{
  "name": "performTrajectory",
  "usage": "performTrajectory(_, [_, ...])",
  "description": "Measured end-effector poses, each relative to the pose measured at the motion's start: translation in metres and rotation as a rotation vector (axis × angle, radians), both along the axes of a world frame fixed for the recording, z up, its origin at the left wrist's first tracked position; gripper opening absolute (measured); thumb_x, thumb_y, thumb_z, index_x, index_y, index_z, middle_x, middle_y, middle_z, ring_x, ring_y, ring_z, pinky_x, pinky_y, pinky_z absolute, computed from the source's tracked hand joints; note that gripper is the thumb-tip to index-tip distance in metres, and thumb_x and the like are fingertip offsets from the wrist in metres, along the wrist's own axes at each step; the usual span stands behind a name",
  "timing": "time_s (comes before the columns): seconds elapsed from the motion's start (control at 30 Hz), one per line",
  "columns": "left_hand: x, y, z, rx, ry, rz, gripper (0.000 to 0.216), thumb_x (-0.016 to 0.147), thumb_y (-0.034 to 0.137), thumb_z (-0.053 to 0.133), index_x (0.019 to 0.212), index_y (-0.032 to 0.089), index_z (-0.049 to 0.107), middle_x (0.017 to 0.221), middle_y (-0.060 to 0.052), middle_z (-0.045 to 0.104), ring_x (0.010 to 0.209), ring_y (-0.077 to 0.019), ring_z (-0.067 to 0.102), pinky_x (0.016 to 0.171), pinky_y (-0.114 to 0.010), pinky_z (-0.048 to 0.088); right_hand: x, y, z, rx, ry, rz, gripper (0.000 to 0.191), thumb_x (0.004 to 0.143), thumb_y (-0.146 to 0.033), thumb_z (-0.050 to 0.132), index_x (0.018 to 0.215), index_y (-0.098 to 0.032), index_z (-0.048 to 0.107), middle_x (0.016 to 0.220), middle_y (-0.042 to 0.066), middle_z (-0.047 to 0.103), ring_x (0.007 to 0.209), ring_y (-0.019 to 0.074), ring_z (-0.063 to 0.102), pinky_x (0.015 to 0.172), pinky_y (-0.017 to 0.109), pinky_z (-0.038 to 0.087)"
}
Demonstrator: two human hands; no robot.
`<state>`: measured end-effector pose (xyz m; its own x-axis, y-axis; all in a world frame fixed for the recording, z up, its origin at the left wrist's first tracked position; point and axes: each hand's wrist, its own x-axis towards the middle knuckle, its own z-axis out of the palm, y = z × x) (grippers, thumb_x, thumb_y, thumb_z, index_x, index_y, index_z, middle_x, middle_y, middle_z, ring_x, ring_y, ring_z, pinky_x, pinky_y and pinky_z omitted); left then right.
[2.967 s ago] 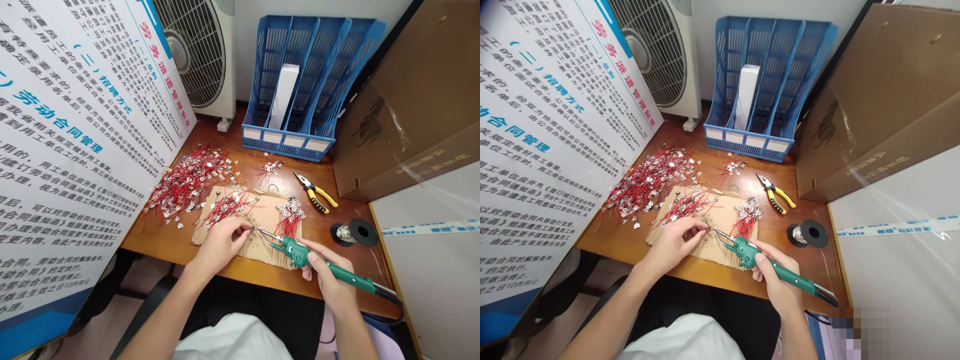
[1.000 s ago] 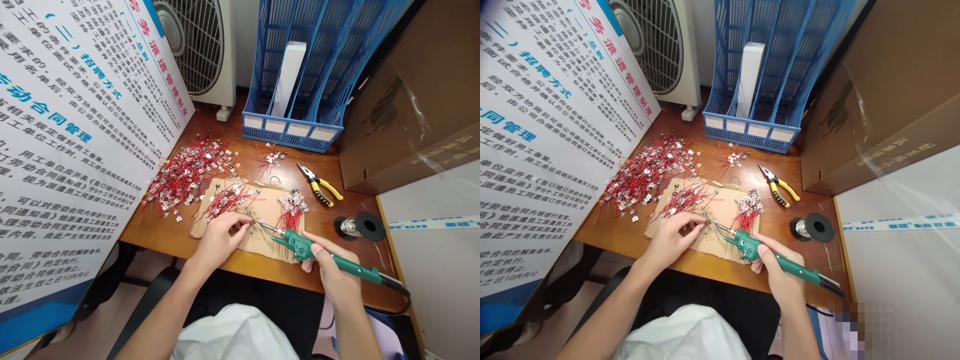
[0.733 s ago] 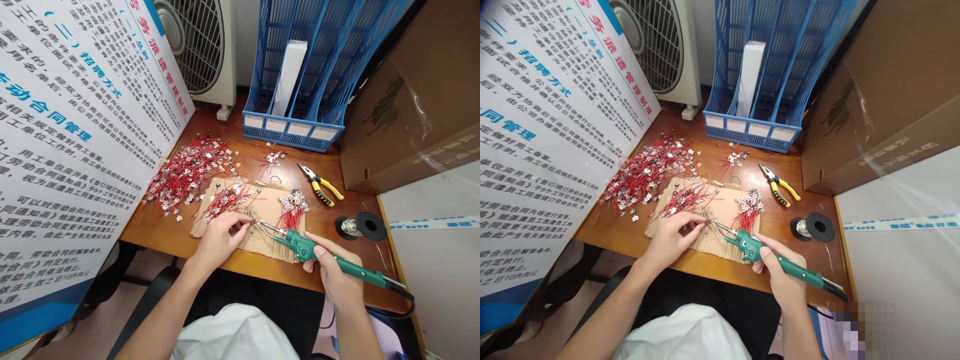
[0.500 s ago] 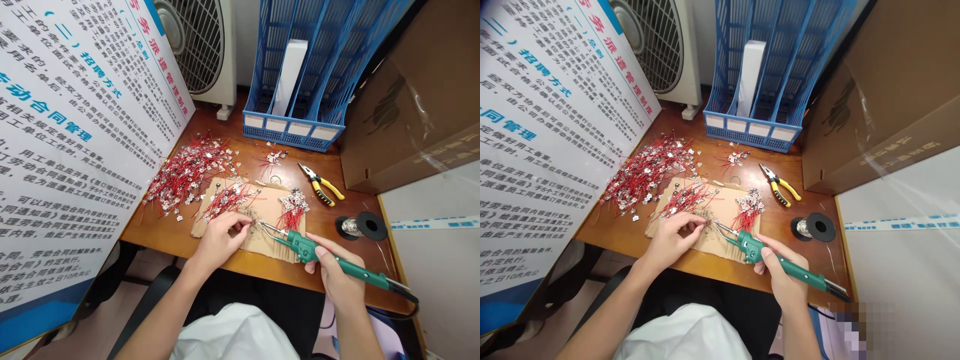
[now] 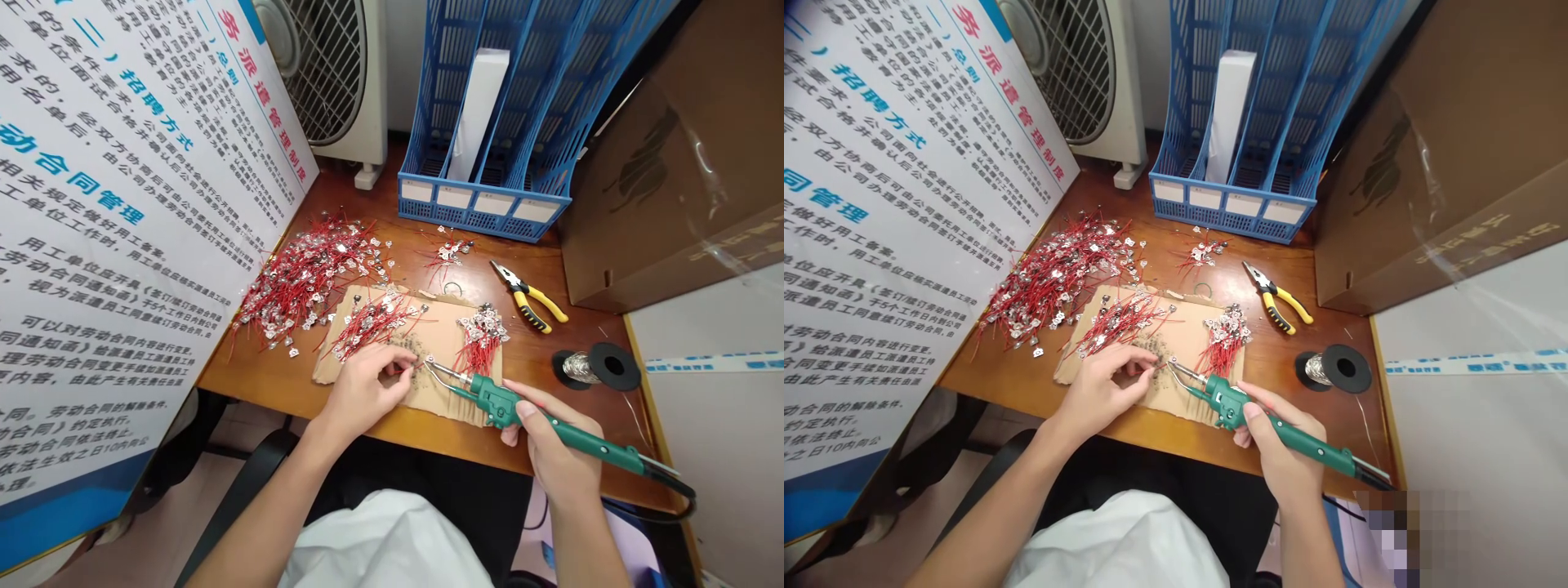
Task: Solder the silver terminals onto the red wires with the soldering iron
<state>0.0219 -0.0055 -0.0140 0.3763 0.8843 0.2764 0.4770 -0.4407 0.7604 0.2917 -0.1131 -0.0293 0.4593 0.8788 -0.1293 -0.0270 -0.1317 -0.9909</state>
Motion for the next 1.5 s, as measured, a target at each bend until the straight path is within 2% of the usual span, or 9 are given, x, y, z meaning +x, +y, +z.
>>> performTrajectory(0.63, [0.001,0.0,-0.001,0.019,-0.019,0.008,0.02,0.095,0.007,0.075,0.108,0.02,0.083,0.088,-0.001,0.08,0.078,-0.0168,0.072,0.076,-0.028,0.06,-0.008,0.003,0.012,-0.022,-0.011,-0.04,0.021,0.097,-0.03,0.083,0.11,-0.019,0.096,0.06,0.002,0.072,0.048,0.0169,0.066,0.051,0.027,0.059])
performTrajectory(0.9, [0.002,0.0,-0.001,0.033,-0.013,0.004,0.019,0.096,0.008,0.075,0.109,0.021,0.082,0.088,-0.001,0.081,0.078,-0.0169,0.072,0.077,-0.029,0.06,-0.011,0.003,0.02,-0.065,-0.119,-0.061,0.02,0.093,-0.031,0.084,0.106,-0.022,0.096,0.061,0.001,0.074,0.048,0.0167,0.068,0.053,0.027,0.062])
performTrajectory(1.5, [0.002,-0.001,-0.001,0.032,-0.011,0.01,0.017,0.096,0.008,0.076,0.107,0.02,0.082,0.088,-0.002,0.081,0.077,-0.017,0.071,0.077,-0.03,0.061,-0.008,0.0,0.019,-0.083,-0.214,-0.004,0.024,0.095,-0.033,0.08,0.11,-0.024,0.096,0.061,-0.001,0.075,0.052,0.0172,0.071,0.063,0.028,0.065])
